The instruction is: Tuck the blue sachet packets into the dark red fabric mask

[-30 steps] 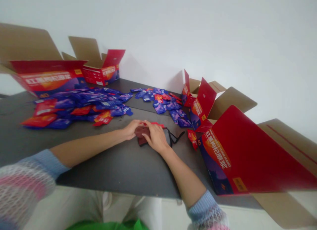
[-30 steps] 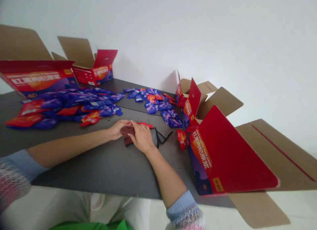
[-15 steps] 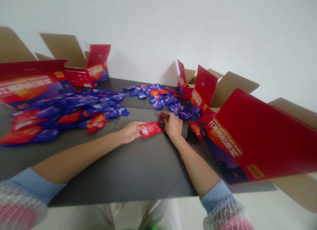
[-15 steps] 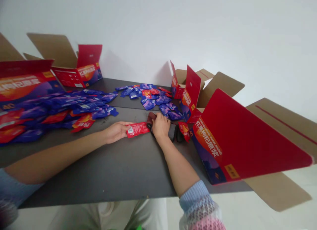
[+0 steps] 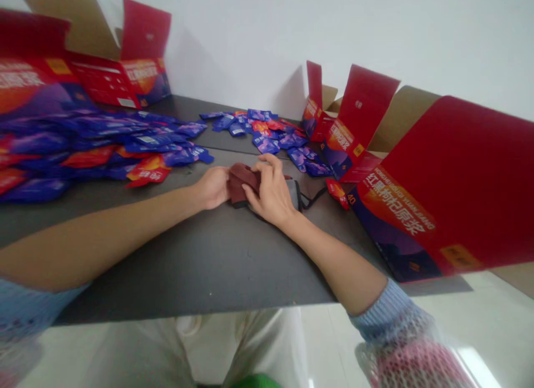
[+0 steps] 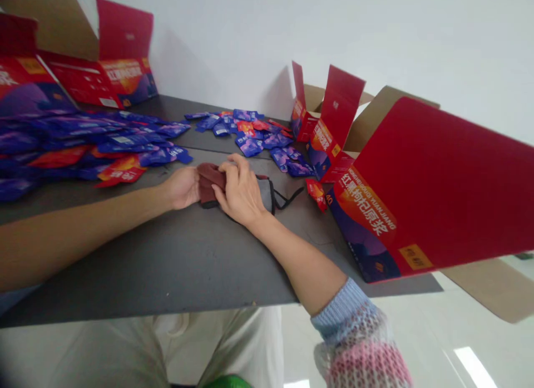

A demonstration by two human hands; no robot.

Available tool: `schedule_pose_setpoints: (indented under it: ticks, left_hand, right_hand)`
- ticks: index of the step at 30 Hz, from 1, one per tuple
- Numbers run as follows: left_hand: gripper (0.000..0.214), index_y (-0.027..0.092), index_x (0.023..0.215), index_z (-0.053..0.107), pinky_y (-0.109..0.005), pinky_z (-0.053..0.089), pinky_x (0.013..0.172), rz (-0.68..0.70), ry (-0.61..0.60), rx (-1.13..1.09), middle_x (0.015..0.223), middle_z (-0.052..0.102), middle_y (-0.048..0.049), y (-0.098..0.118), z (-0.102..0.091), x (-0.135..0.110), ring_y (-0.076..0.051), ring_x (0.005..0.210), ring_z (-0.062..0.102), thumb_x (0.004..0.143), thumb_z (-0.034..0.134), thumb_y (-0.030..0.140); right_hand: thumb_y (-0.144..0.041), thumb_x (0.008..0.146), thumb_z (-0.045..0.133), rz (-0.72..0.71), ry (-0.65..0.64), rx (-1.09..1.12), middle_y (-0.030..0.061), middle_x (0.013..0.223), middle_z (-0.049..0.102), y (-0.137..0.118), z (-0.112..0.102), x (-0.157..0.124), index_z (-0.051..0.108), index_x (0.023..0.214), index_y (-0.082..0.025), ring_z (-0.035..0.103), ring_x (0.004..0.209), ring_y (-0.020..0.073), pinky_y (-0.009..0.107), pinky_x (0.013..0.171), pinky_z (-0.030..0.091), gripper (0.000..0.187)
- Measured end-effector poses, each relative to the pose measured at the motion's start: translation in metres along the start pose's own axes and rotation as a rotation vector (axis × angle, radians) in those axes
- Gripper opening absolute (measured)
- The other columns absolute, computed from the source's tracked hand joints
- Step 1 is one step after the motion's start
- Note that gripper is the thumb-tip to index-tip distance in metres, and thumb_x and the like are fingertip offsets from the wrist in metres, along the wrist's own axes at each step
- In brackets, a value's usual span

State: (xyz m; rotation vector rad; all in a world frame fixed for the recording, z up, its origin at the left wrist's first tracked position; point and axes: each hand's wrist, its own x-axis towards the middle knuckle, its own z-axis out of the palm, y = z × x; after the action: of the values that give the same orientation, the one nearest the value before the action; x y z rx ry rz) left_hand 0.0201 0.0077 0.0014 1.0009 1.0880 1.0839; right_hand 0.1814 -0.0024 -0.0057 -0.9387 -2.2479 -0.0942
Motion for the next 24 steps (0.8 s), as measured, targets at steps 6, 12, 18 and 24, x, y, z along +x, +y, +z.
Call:
schedule_pose_setpoints:
  ticks: [6,12,18,24]
  left_hand:
    - [0.031,-0.003,0.104,0.065,-0.037,0.062,0.072,-0.186,-0.046,-0.261,0.088,0.074,-0.0220,0.004,-0.005,0.001,-0.024,0.074,0.074,0.086,0.040,-0.003]
    - [0.034,-0.003,0.115,0.061,-0.039,0.061,0.079,-0.211,-0.108,-0.267,0.099,0.073,-0.0242,0.004,-0.008,0.003,-0.026,0.083,0.075,0.085,0.045,-0.003]
    - [0.034,-0.002,0.112,0.063,-0.036,0.060,0.080,-0.198,-0.136,-0.273,0.093,0.075,-0.0214,0.003,-0.008,0.001,-0.024,0.081,0.074,0.082,0.047,-0.004]
    - [0.030,0.005,0.102,0.067,-0.031,0.058,0.069,-0.178,-0.106,-0.374,0.081,0.073,-0.0135,0.002,-0.008,-0.001,-0.019,0.069,0.070,0.096,0.039,0.014]
  right_hand:
    - [-0.026,0.097,0.047,0.286,-0.154,-0.246,0.0111,0.115,0.056,0.026,-0.007,0.008,0.062,0.111,-0.022,0.053,0.103,0.0251,0.038,0.086,0.045,0.021]
    - [-0.024,0.097,0.046,0.368,-0.207,-0.431,0.0090,0.109,0.061,0.042,-0.013,0.008,0.067,0.110,-0.028,0.055,0.099,0.0249,0.035,0.080,0.043,0.025]
    - [-0.018,0.094,0.052,0.316,0.014,-0.258,0.0079,0.102,0.064,0.046,-0.010,0.006,0.068,0.100,-0.021,0.057,0.097,0.0227,0.032,0.084,0.045,0.017]
    - [-0.028,0.094,0.060,-0.045,0.138,0.144,0.0075,0.107,0.064,0.015,-0.008,0.002,0.065,0.105,-0.022,0.058,0.105,0.0193,0.031,0.093,0.047,0.013]
